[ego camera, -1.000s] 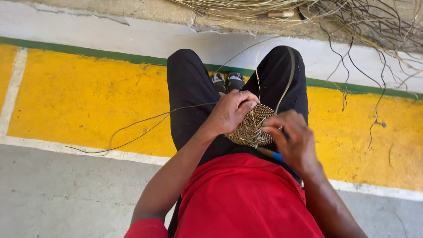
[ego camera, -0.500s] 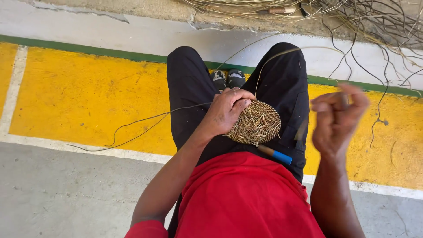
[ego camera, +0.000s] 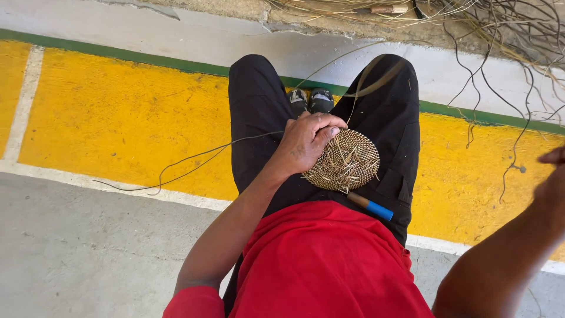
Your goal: Weaving a circular base from flexible plant strips using hand tools while seated.
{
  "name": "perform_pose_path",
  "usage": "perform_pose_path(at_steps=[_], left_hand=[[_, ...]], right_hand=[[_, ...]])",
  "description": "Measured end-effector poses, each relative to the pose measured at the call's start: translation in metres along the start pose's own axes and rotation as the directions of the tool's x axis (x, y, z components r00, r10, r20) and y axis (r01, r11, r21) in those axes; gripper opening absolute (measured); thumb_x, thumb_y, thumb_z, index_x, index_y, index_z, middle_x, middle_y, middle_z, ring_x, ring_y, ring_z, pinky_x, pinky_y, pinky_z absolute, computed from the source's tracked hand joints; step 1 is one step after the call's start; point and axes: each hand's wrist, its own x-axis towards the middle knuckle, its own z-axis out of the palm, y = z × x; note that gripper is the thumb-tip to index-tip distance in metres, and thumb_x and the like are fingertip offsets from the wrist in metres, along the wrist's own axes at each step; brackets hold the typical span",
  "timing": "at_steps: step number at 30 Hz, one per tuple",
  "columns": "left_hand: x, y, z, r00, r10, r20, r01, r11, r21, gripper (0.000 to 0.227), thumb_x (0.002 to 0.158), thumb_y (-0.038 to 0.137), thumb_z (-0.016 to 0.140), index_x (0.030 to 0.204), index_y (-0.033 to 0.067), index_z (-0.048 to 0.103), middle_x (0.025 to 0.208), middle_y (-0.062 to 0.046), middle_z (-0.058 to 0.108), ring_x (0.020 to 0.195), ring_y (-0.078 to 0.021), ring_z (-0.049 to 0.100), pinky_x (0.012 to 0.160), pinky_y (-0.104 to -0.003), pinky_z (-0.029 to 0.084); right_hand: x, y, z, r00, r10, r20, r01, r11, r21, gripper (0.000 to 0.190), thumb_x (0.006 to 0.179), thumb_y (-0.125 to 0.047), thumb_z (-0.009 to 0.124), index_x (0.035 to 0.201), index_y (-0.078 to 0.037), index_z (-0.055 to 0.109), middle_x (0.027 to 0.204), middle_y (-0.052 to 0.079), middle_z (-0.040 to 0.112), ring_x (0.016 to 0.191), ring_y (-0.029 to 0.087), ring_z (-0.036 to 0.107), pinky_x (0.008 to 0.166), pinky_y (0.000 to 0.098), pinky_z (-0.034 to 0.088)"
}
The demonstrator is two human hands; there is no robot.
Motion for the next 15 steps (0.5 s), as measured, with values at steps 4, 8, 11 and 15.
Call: perform_pose_path(at_steps=[4,8,11,15], left_hand=[[0.003,0.009,0.000,1.000,-0.011,0.023,0.011,1.000,0.014,0.017,0.100,0.021,0.063,0.111,0.0162,0.076,0.082,-0.001,0.070,0.072,-0.0199,0.057,0.074,-0.037,0.048],[0.004,0.016,-0.005,0.996,0.079,0.033,-0.081,0.994,0.078,0.017,0.100,0.021,0.064,0.110,0.0167,0.077,0.077,-0.003,0.065,0.072,-0.0217,0.056,0.073,-0.039,0.045],[-0.003,0.029,-0.013,0.988,0.145,0.057,-0.154,0.968,0.199,0.015,0.100,0.022,0.065,0.108,0.0201,0.076,0.080,-0.001,0.066,0.078,-0.0219,0.057,0.074,-0.039,0.043],[-0.023,0.060,-0.017,0.987,0.143,0.076,-0.156,0.968,0.197,0.018,0.097,0.019,0.065,0.113,0.0126,0.072,0.094,-0.003,0.068,0.087,-0.0236,0.059,0.078,-0.041,0.038]], right_hand=[[0.003,-0.328,-0.004,0.946,0.112,0.305,-0.298,0.674,0.676,0.015,0.117,-0.014,0.062,0.104,-0.010,0.069,0.086,0.004,0.065,0.072,0.011,0.062,0.073,0.0296,0.056],[-0.007,-0.424,0.004,0.873,-0.323,0.366,0.189,0.915,0.355,0.007,0.106,-0.009,0.073,0.107,-0.003,0.071,0.096,0.013,0.072,0.091,0.018,0.068,0.081,0.0308,0.053],[-0.015,-0.452,0.014,0.881,-0.318,0.350,0.185,0.913,0.363,0.010,0.106,-0.010,0.076,0.115,-0.009,0.073,0.096,0.010,0.073,0.091,0.019,0.068,0.083,0.0294,0.053],[-0.042,-0.458,0.039,0.751,-0.204,0.628,-0.118,0.894,0.432,0.023,0.092,-0.009,0.075,0.114,-0.006,0.070,0.106,0.007,0.071,0.095,0.017,0.068,0.083,0.0301,0.056]])
